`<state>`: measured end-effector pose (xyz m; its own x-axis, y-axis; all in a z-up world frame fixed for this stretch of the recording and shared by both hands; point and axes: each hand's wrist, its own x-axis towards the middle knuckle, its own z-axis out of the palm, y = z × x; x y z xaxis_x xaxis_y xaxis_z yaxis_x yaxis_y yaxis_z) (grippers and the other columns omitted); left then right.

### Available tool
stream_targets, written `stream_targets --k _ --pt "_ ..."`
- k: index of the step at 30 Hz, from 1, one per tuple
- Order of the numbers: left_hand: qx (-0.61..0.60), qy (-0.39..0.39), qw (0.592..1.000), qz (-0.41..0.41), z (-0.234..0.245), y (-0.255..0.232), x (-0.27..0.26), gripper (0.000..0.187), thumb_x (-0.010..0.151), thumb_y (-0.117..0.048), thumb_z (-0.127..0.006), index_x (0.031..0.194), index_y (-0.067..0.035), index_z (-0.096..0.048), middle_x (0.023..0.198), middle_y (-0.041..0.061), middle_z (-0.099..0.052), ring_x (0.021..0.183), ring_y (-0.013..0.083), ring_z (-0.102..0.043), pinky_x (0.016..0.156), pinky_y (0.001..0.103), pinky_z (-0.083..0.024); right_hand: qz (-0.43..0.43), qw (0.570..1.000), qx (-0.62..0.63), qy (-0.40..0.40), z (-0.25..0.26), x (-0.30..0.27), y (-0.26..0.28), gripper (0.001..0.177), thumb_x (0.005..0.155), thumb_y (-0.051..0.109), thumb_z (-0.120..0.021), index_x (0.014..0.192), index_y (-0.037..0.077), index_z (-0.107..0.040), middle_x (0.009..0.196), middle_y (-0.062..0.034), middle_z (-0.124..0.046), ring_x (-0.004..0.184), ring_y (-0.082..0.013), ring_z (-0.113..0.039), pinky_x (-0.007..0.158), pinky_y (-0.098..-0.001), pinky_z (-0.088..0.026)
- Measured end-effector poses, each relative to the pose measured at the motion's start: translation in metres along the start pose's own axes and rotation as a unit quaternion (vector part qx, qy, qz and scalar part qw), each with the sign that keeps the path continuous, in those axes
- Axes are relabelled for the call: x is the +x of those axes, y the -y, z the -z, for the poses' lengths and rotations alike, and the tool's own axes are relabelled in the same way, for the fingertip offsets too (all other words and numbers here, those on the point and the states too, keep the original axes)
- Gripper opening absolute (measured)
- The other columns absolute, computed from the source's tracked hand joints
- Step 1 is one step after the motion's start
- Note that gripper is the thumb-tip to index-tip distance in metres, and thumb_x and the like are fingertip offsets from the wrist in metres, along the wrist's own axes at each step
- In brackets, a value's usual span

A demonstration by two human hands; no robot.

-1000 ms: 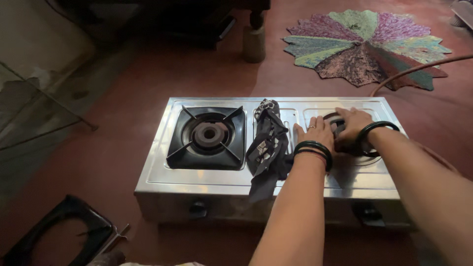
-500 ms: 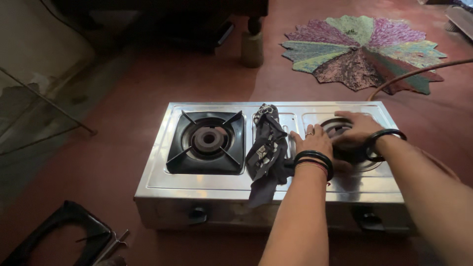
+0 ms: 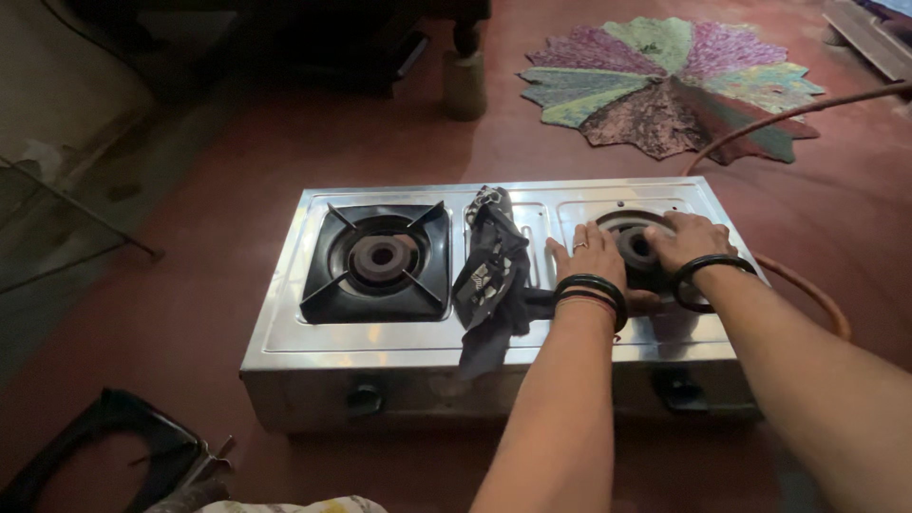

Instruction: The person wipes a circular metal stovetop ring and a square metal grate with a dark cloth. They place the ring back onto the stovetop burner and continue wiping the grate. The person is seated on the floor during the task.

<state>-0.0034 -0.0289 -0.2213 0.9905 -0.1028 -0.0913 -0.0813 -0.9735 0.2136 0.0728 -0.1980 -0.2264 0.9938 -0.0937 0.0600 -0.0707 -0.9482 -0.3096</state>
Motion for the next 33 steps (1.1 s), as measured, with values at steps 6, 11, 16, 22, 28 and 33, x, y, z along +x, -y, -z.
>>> stream_targets --k 6,11,16,22,28,33 --pt "-0.004 -0.107 0.994 0.007 -0.02 0.001 0.012 0.117 0.074 -0.075 -0.073 0.157 -0.007 -0.026 0.168 0.013 -0.022 0.154 0.0283 -0.02 0.113 0.08 -0.015 -0.074 0.997 -0.015 -0.013 0.001 -0.009 -0.015 0.049 0.087 0.026 -0.067 0.135 0.03 -0.071 0.138 -0.0133 -0.066 0.13 -0.0391 -0.059 0.11 -0.0529 -0.047" --pt "-0.037 -0.016 0.999 0.024 0.007 0.001 -0.017 0.142 0.057 -0.081 -0.082 0.158 -0.002 -0.021 0.169 0.016 -0.018 0.157 0.0305 -0.015 0.118 0.071 -0.014 -0.088 0.995 -0.03 -0.03 0.019 -0.038 -0.01 0.053 0.08 0.016 -0.075 0.131 0.031 -0.072 0.14 -0.0082 -0.063 0.134 -0.0335 -0.054 0.108 -0.0488 -0.048" --pt "-0.04 -0.003 0.999 0.028 0.033 -0.001 -0.037 0.146 0.055 -0.082 -0.082 0.159 0.0 -0.02 0.168 0.015 -0.019 0.156 0.0299 -0.016 0.121 0.067 -0.014 -0.093 0.993 -0.013 -0.067 0.019 -0.051 -0.006 0.054 0.078 0.013 -0.075 0.13 0.028 -0.074 0.139 -0.0106 -0.062 0.134 -0.0349 -0.052 0.107 -0.0493 -0.047" --pt "-0.053 -0.008 0.998 0.03 0.03 0.004 -0.038 0.145 0.057 -0.078 -0.085 0.159 0.001 -0.018 0.168 0.016 -0.018 0.156 0.0286 -0.015 0.122 0.06 -0.013 -0.145 0.982 0.064 -0.099 0.008 -0.083 -0.006 0.054 0.075 0.019 -0.075 0.129 0.016 -0.073 0.146 -0.0146 -0.053 0.137 -0.0364 -0.045 0.115 -0.0463 -0.04" --pt "-0.044 0.012 0.999 0.029 0.026 0.007 -0.033 0.139 0.061 -0.078 -0.083 0.158 0.002 -0.022 0.168 0.014 -0.022 0.156 0.0263 -0.017 0.123 0.06 -0.015 -0.155 0.984 0.038 -0.073 0.015 -0.088 0.002 0.064 0.075 0.024 -0.075 0.139 0.019 -0.066 0.15 -0.0152 -0.046 0.142 -0.0365 -0.036 0.115 -0.0498 -0.034" --pt "-0.039 -0.001 0.999 0.021 0.026 0.011 -0.038 0.137 0.062 -0.077 -0.082 0.158 0.0 -0.023 0.168 0.014 -0.021 0.156 0.0263 -0.017 0.123 0.061 -0.014 -0.121 0.991 0.028 -0.054 0.016 -0.1 0.003 0.081 0.068 0.033 -0.081 0.144 0.021 -0.059 0.15 -0.012 -0.045 0.143 -0.0364 -0.034 0.116 -0.0487 -0.033"
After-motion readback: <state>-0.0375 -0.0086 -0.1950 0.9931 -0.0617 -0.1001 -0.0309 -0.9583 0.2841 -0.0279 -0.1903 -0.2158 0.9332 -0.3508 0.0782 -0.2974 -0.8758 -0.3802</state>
